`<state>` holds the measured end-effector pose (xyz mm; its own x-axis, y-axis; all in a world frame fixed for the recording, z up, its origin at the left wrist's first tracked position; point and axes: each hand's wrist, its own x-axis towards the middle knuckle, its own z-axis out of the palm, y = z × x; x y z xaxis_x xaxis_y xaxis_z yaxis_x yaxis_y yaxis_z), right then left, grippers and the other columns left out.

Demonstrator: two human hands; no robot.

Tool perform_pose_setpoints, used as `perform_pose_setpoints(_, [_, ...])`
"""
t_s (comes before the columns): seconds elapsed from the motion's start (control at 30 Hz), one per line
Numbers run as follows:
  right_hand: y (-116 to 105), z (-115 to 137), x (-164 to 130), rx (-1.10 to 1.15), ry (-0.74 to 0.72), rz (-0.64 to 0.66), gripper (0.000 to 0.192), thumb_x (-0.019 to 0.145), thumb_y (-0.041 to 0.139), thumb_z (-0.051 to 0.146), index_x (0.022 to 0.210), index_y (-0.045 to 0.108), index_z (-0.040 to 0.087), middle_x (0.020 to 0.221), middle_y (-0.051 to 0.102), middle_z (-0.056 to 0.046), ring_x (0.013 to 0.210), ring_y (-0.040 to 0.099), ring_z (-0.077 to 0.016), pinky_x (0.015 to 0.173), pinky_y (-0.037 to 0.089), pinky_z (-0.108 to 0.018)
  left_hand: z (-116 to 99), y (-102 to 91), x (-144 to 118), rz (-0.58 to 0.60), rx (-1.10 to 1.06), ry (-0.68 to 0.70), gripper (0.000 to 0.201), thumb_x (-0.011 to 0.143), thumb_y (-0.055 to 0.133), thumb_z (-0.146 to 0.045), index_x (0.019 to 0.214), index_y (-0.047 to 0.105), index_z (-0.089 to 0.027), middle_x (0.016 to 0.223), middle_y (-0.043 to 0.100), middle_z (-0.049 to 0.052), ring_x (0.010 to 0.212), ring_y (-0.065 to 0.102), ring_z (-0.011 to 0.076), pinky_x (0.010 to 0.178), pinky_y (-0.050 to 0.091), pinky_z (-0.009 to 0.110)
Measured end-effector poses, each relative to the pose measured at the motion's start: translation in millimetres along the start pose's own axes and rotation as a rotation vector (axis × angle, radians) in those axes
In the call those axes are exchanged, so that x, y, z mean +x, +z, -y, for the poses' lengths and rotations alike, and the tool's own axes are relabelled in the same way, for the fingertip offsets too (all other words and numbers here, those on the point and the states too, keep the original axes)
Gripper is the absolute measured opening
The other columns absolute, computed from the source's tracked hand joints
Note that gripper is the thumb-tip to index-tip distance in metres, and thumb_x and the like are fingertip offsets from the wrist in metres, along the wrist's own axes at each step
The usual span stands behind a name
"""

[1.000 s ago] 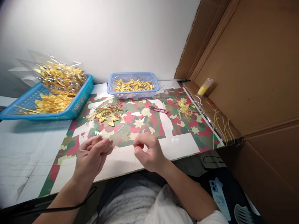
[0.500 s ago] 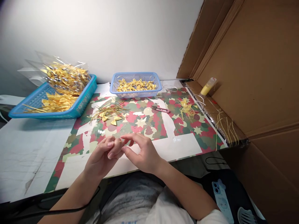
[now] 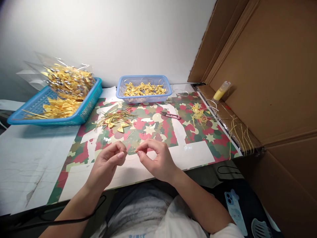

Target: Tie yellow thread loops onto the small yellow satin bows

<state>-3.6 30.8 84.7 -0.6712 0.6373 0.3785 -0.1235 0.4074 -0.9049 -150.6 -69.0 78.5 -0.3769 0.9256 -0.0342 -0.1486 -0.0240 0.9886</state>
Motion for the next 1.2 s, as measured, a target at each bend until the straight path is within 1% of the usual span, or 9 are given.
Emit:
perform_pose_setpoints(0.2, [-6.2, -0.3, 1.7, -0.237, -0.164, -0.01, 0.013, 0.086, 0.053, 0.01, 0.083, 0.061, 0.02, 0.074, 0.064, 0.0, 0.067, 0.057, -0.0128, 0.067, 0.046, -0.029, -9.5, 0.8, -2.9, 0.104, 0.264, -0.021, 0.032, 0.083, 0.063, -0.047, 0.086, 0.07, -0.017, 0.055, 0.029, -0.006, 0.051, 0.026, 0.0106, 0.049, 0.021, 0.024])
perform_pose_setpoints(0.3, [-14.9, -2.8, 4.9, -0.415, -0.251, -0.015, 0.014, 0.089, 0.052, 0.009, 0.087, 0.061, 0.02, 0.077, 0.067, -0.001, 0.071, 0.06, -0.0143, 0.07, 0.043, -0.031, -17.6, -6.8, -4.0, 0.169, 0.417, -0.007, 0.03, 0.084, 0.062, -0.046, 0.091, 0.074, -0.019, 0.057, 0.045, -0.002, 0.055, 0.042, 0.0125, 0.053, 0.033, 0.023])
perform_pose_setpoints(0.4, [-26.6, -4.0, 10.3, -0.58, -0.343, -0.001, 0.014, 0.091, 0.051, 0.008, 0.089, 0.06, 0.019, 0.081, 0.069, -0.003, 0.076, 0.062, -0.0158, 0.073, 0.041, -0.032, -24.1, -20.0, -3.8, 0.171, 0.587, -0.052, 0.028, 0.085, 0.063, -0.047, 0.091, 0.076, -0.023, 0.083, 0.071, 0.005, 0.082, 0.064, 0.0209, 0.074, 0.048, 0.027])
perform_pose_setpoints(0.53, [-36.9, -0.7, 20.4, -0.714, -0.409, 0.074, 0.018, 0.094, 0.048, 0.009, 0.09, 0.061, 0.019, 0.084, 0.07, -0.003, 0.079, 0.06, -0.0167, 0.076, 0.039, -0.033, -27.3, -28.5, 0.3, 0.071, 0.696, -0.03, 0.031, 0.084, 0.064, -0.05, 0.1, 0.076, -0.026, 0.112, 0.073, 0.007, 0.107, 0.065, 0.0272, 0.082, 0.052, 0.031])
perform_pose_setpoints(0.7, [-37.1, 4.1, 31.9, -0.784, -0.482, 0.132, 0.02, 0.096, 0.046, 0.011, 0.092, 0.063, 0.02, 0.084, 0.071, -0.002, 0.082, 0.061, -0.0172, 0.077, 0.037, -0.034, -28.0, -11.2, 9.6, 0.056, 0.622, 0.129, 0.025, 0.086, 0.064, -0.043, 0.103, 0.074, -0.026, 0.112, 0.074, 0.005, 0.11, 0.064, 0.0251, 0.095, 0.049, 0.034])
perform_pose_setpoints(0.83, [-35.8, 4.9, 37.0, -0.778, -0.518, 0.168, 0.02, 0.096, 0.046, 0.01, 0.089, 0.063, 0.019, 0.084, 0.07, -0.003, 0.083, 0.061, -0.017, 0.076, 0.036, -0.034, -23.6, 6.5, 18.1, 0.053, 0.542, 0.093, 0.023, 0.086, 0.065, -0.042, 0.094, 0.075, -0.023, 0.1, 0.076, 0.005, 0.097, 0.067, 0.0243, 0.083, 0.051, 0.032])
perform_pose_setpoints(0.97, [-34.8, 3.1, 39.1, -0.776, -0.491, 0.201, 0.021, 0.097, 0.045, 0.012, 0.09, 0.063, 0.019, 0.085, 0.07, -0.003, 0.083, 0.061, -0.017, 0.076, 0.036, -0.034, -15.2, 12.2, 24.4, 0.044, 0.426, 0.054, 0.028, 0.085, 0.065, -0.044, 0.077, 0.072, -0.018, 0.08, 0.075, 0.005, 0.08, 0.067, 0.0217, 0.077, 0.05, 0.031])
perform_pose_setpoints(1.1, [-33.2, -0.5, 38.3, -0.728, -0.431, 0.122, 0.016, 0.097, 0.047, 0.015, 0.095, 0.062, 0.019, 0.088, 0.071, -0.004, 0.085, 0.061, -0.0179, 0.077, 0.036, -0.034, -9.1, 10.0, 25.7, 0.055, 0.342, 0.014, 0.029, 0.084, 0.067, -0.045, 0.076, 0.071, -0.018, 0.078, 0.075, 0.005, 0.079, 0.066, 0.0215, 0.075, 0.05, 0.03])
perform_pose_setpoints(1.2, [-31.4, -1.3, 34.6, -0.62, -0.369, 0.03, 0.009, 0.092, 0.052, 0.014, 0.09, 0.059, 0.02, 0.083, 0.069, -0.003, 0.079, 0.061, -0.0174, 0.074, 0.038, -0.033, -7.4, 9.5, 24.3, 0.031, 0.358, 0.019, 0.028, 0.084, 0.067, -0.044, 0.076, 0.071, -0.018, 0.08, 0.075, 0.005, 0.08, 0.066, 0.021, 0.077, 0.049, 0.03])
